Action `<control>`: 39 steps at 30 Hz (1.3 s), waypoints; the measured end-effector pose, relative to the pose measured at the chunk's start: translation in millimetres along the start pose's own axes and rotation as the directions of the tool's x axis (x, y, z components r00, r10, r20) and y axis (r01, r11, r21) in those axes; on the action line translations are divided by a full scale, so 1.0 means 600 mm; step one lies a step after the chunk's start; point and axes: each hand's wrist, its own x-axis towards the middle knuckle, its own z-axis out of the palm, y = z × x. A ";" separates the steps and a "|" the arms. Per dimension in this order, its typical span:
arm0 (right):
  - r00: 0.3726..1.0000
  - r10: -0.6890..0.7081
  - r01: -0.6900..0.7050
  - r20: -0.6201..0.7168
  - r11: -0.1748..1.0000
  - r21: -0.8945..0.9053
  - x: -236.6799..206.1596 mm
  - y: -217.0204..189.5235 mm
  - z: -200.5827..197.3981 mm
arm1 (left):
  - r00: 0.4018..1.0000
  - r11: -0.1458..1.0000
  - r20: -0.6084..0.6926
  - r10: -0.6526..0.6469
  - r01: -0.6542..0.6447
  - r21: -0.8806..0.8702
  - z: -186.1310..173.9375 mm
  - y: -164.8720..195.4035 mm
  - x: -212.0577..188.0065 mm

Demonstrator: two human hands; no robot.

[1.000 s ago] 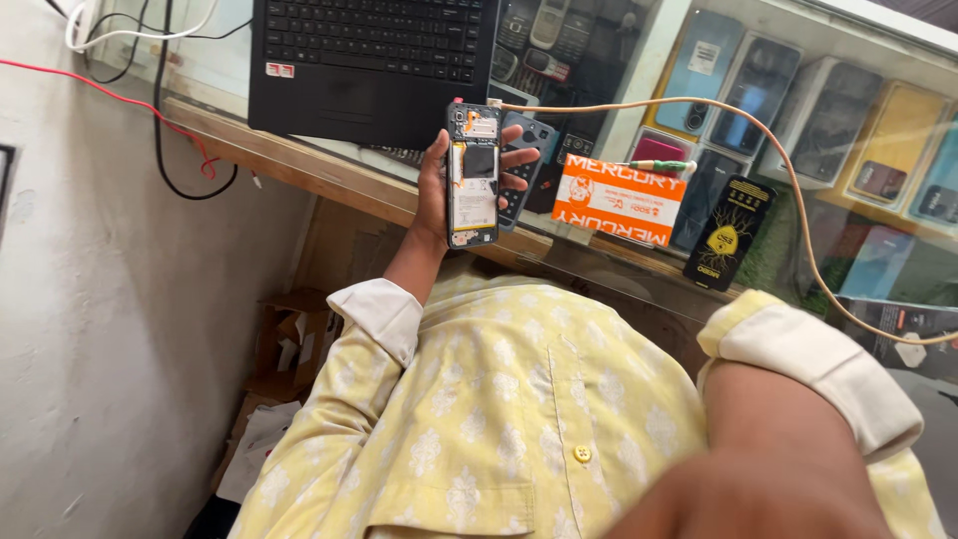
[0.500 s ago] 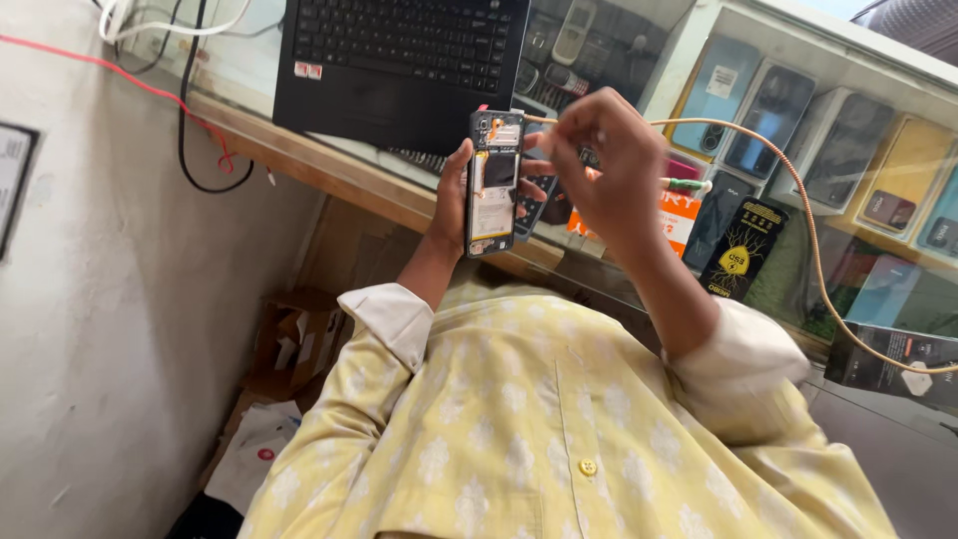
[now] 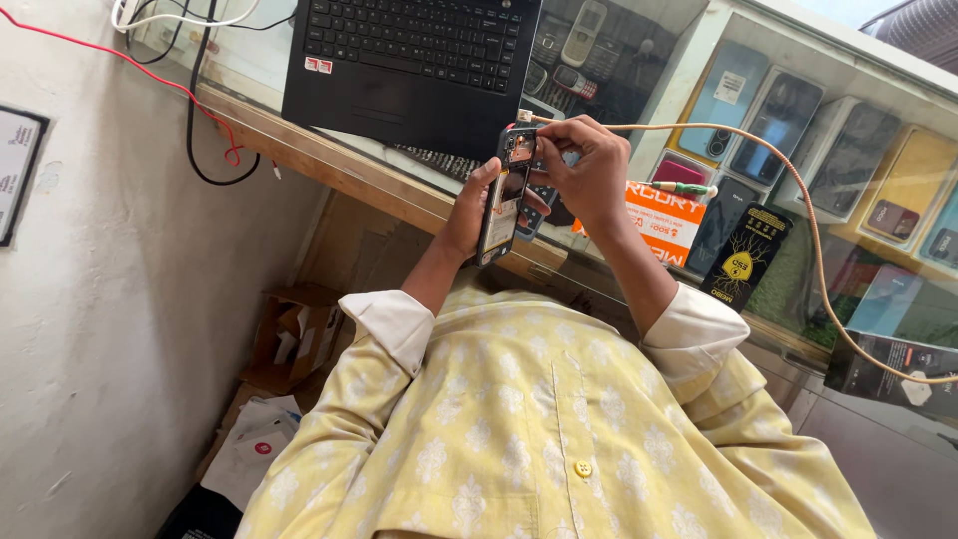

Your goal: The person disassembles a smartphone, removes the back cover and internal components, and uses a screwdriver to manipulate parts. The person then reassembles the phone by placing the back cover and securing it.

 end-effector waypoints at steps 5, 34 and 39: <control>0.999 -0.046 0.045 -0.024 0.998 -0.036 -0.004 -0.007 0.005 | 1.000 1.000 -0.023 -0.001 0.001 0.017 -0.009 -0.015 0.001; 0.914 -0.126 0.213 0.387 0.958 -0.193 0.010 0.053 -0.003 | 0.994 0.996 -0.059 -0.089 0.087 -0.028 -0.015 -0.021 -0.004; 0.923 -0.141 0.218 0.358 0.958 -0.186 0.001 0.064 0.006 | 0.991 0.991 -0.037 -0.126 0.124 -0.043 -0.013 -0.014 -0.005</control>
